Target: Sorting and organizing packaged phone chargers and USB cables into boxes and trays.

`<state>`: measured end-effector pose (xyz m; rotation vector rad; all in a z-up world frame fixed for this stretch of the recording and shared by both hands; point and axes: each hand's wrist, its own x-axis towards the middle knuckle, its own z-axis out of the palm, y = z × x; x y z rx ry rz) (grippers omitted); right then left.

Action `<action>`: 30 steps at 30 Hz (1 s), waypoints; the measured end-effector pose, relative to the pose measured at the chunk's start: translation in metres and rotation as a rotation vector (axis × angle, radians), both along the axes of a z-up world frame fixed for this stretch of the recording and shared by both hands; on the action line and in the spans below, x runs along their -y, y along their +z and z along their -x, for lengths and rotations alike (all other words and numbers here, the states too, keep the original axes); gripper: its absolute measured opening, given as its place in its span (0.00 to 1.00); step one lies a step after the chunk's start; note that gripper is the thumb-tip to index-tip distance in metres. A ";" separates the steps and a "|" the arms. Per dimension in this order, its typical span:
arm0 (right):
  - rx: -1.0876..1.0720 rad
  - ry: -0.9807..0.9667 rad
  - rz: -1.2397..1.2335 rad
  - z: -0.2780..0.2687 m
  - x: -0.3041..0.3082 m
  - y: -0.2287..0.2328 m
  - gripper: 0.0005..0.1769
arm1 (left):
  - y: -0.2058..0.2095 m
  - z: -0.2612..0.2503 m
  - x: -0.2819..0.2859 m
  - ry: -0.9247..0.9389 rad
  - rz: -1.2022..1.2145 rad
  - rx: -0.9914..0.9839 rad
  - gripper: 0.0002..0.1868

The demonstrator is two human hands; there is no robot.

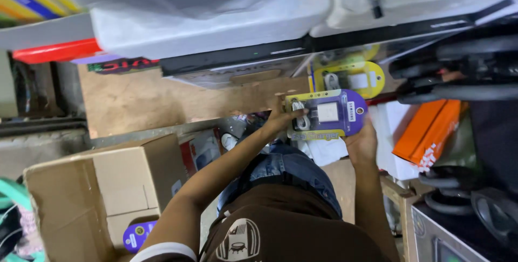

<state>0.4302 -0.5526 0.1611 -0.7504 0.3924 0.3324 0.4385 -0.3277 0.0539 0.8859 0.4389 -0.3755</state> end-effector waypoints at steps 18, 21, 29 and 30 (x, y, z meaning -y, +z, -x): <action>0.298 -0.325 0.935 -0.117 0.094 -0.148 0.22 | -0.070 -0.099 0.100 0.065 -0.388 0.079 0.41; 0.340 -0.295 0.953 -0.133 0.101 -0.165 0.22 | -0.074 -0.103 0.106 0.090 -0.363 0.039 0.43; 0.270 -0.274 1.040 -0.144 0.105 -0.180 0.21 | -0.054 -0.105 0.106 0.033 -0.329 0.059 0.36; 0.272 -0.273 1.040 -0.144 0.106 -0.183 0.21 | -0.064 -0.107 0.106 0.035 -0.328 0.061 0.36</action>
